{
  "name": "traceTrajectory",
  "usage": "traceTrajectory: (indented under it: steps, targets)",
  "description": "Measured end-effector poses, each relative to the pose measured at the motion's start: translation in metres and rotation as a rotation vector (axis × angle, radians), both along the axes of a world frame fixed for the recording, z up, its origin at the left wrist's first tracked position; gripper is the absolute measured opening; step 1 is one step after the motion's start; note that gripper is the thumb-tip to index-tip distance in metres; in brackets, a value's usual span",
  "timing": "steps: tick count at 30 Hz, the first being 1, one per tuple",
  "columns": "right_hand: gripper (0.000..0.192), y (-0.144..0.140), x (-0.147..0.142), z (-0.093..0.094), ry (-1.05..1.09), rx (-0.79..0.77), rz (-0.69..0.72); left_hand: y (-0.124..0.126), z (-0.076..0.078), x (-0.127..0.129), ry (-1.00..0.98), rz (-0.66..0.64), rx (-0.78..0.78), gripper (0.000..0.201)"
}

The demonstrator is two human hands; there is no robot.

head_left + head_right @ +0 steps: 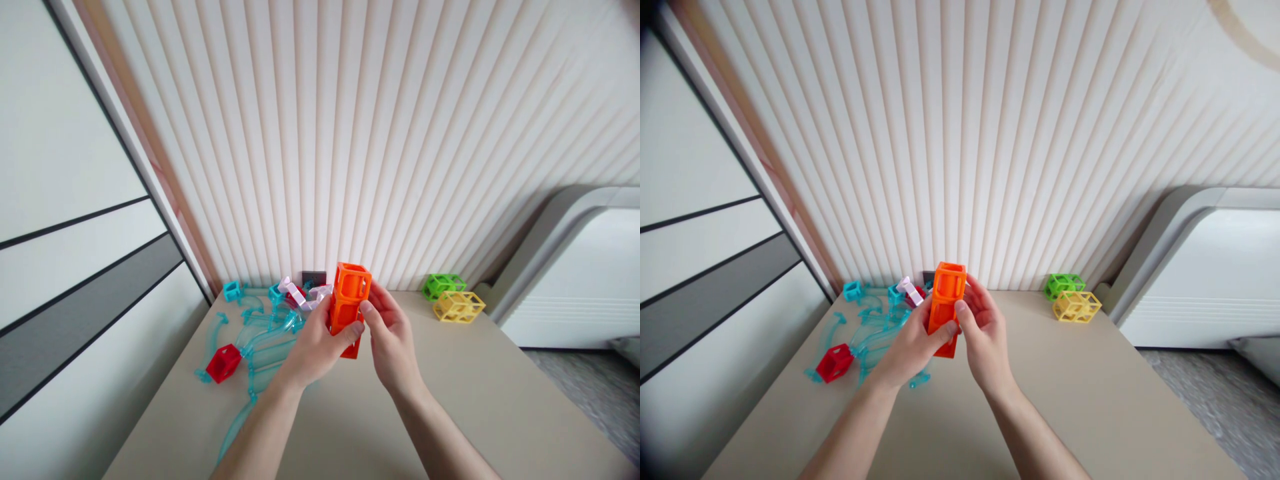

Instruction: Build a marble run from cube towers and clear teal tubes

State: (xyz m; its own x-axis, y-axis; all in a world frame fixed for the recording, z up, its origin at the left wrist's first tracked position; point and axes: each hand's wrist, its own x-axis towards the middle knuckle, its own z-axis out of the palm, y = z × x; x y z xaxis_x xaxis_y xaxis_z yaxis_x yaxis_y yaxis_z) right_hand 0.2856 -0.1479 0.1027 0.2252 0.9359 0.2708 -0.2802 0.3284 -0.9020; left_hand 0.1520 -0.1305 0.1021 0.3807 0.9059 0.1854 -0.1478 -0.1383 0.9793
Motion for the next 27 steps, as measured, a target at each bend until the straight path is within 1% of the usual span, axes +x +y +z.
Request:
traceTrajectory:
  steps: [2, 6, 10, 15, 18, 22, 24, 27]
  targets:
    - [0.048, -0.002, 0.0, 0.001, -0.006, -0.002, -0.008, -0.001, 0.0, 0.003, -0.002, 0.005, -0.015, 0.038]
    - [0.044, -0.004, 0.001, 0.003, -0.017, 0.005, -0.03, -0.002, 0.004, 0.0, 0.017, -0.046, -0.044, 0.035]
    - [0.045, -0.006, 0.001, 0.006, -0.014, 0.014, 0.027, -0.002, 0.009, -0.005, 0.016, -0.077, -0.073, 0.037]
    - [0.052, -0.006, 0.002, 0.009, -0.07, -0.055, 0.034, -0.003, 0.008, -0.004, -0.093, -0.091, -0.144, 0.038]
    - [0.052, -0.003, 0.004, 0.004, -0.059, -0.103, 0.083, -0.004, 0.004, -0.002, -0.183, -0.096, -0.241, 0.044]
    - [0.044, 0.0, 0.004, -0.002, -0.007, -0.184, 0.126, -0.004, 0.001, -0.002, -0.346, -0.151, -0.421, 0.062]
    - [0.043, 0.0, 0.0, -0.002, -0.015, -0.193, 0.144, -0.004, 0.003, -0.001, -0.347, -0.105, -0.457, 0.069]
    - [0.044, -0.001, -0.005, 0.002, -0.05, -0.161, 0.179, -0.003, 0.006, -0.001, -0.287, 0.037, -0.447, 0.072]
